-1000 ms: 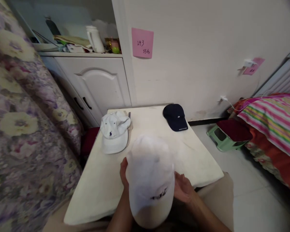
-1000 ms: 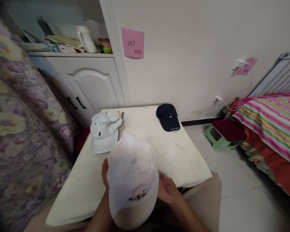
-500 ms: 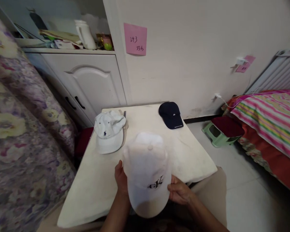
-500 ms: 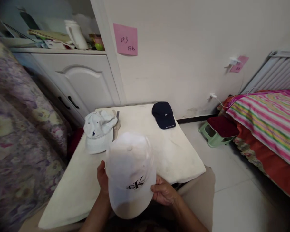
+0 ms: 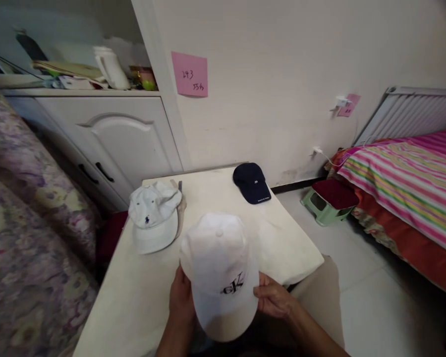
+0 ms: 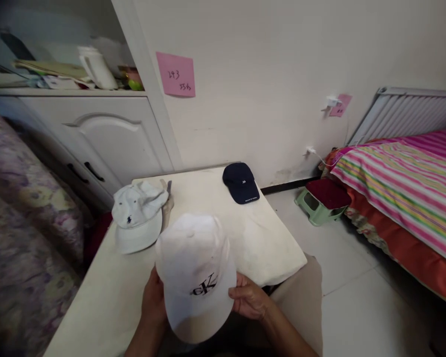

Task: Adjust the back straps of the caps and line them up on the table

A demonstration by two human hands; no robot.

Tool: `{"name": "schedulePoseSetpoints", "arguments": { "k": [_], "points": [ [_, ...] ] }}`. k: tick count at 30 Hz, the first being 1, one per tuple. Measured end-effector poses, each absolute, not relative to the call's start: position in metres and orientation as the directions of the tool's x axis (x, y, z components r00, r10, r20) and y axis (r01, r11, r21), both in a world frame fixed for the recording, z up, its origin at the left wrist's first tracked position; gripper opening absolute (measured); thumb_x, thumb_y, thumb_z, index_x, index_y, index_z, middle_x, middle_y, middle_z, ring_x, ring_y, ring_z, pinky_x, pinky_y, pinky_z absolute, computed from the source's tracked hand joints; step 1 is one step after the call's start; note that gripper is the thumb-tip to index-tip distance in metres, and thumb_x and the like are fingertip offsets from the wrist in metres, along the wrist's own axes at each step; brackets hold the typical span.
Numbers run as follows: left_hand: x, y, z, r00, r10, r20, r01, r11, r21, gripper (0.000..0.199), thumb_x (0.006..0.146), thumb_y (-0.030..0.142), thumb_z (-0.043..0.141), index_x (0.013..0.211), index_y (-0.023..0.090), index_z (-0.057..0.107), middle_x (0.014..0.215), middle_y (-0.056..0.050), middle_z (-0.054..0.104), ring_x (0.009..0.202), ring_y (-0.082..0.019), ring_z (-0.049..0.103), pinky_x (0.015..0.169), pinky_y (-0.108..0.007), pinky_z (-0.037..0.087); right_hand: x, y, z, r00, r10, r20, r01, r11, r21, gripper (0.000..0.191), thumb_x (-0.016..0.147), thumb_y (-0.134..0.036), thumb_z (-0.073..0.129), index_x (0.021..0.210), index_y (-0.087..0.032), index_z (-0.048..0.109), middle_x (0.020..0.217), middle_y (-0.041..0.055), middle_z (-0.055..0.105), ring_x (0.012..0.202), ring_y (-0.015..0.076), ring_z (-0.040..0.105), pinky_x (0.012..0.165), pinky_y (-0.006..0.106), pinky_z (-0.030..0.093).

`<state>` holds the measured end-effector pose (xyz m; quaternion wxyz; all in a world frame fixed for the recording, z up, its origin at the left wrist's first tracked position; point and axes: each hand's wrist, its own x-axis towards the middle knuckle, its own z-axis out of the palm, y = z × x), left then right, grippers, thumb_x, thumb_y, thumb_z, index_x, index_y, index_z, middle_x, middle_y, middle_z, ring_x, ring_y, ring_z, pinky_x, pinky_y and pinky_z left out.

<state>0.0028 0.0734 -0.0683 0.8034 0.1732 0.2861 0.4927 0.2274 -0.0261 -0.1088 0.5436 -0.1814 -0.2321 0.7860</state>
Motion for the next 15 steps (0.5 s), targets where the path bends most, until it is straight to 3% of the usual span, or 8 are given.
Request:
{"name": "schedulePoseSetpoints", "arguments": {
  "k": [3,6,9,15],
  "points": [
    [0.005,0.074,-0.071,0.361,0.86,-0.36,-0.712,0.504,0.488,0.025,0.096,0.034,0.057,0.105,0.018,0.073,0.089,-0.007,0.081,0.092,-0.025,0.076,0.093,-0.034,0.057,0.229,-0.026,-0.111,-0.32,0.947,-0.039,-0.775,-0.285,-0.564,0.057,0.074,-0.019,0.081,0.127,-0.013,0.062,0.12,0.0169,0.072,0.113,0.0305,0.068,0.105,0.048,0.046],
    [0.008,0.078,-0.075,0.37,0.836,-0.405,-0.757,0.524,0.391,0.015,0.092,0.016,0.06,0.099,0.016,0.073,0.088,-0.006,0.081,0.086,-0.022,0.078,0.097,-0.034,0.056,0.23,-0.026,-0.115,-0.298,0.953,-0.05,-0.775,-0.272,-0.571,0.058,0.074,-0.019,0.08,0.129,-0.014,0.061,0.124,0.0169,0.071,0.115,0.0301,0.067,0.106,0.047,0.045],
    [0.01,0.083,-0.077,0.332,0.859,-0.389,-0.78,0.482,0.399,0.023,0.085,0.002,0.063,0.099,0.017,0.073,0.09,-0.004,0.082,0.083,-0.021,0.078,0.097,-0.034,0.056,0.23,-0.029,-0.117,-0.283,0.958,-0.054,-0.776,-0.262,-0.573,0.059,0.075,-0.021,0.08,0.13,-0.013,0.06,0.126,0.017,0.07,0.114,0.0295,0.067,0.104,0.044,0.046],
    [0.014,0.096,-0.08,0.44,0.822,-0.36,-0.727,0.562,0.395,0.026,0.09,0.021,0.067,0.115,0.015,0.07,0.098,-0.011,0.08,0.1,-0.029,0.075,0.097,-0.04,0.056,0.226,-0.028,-0.111,-0.279,0.96,-0.033,-0.77,-0.244,-0.589,0.066,0.072,-0.019,0.08,0.134,-0.016,0.059,0.133,0.0157,0.066,0.119,0.0306,0.064,0.105,0.043,0.046]
  ]
}}
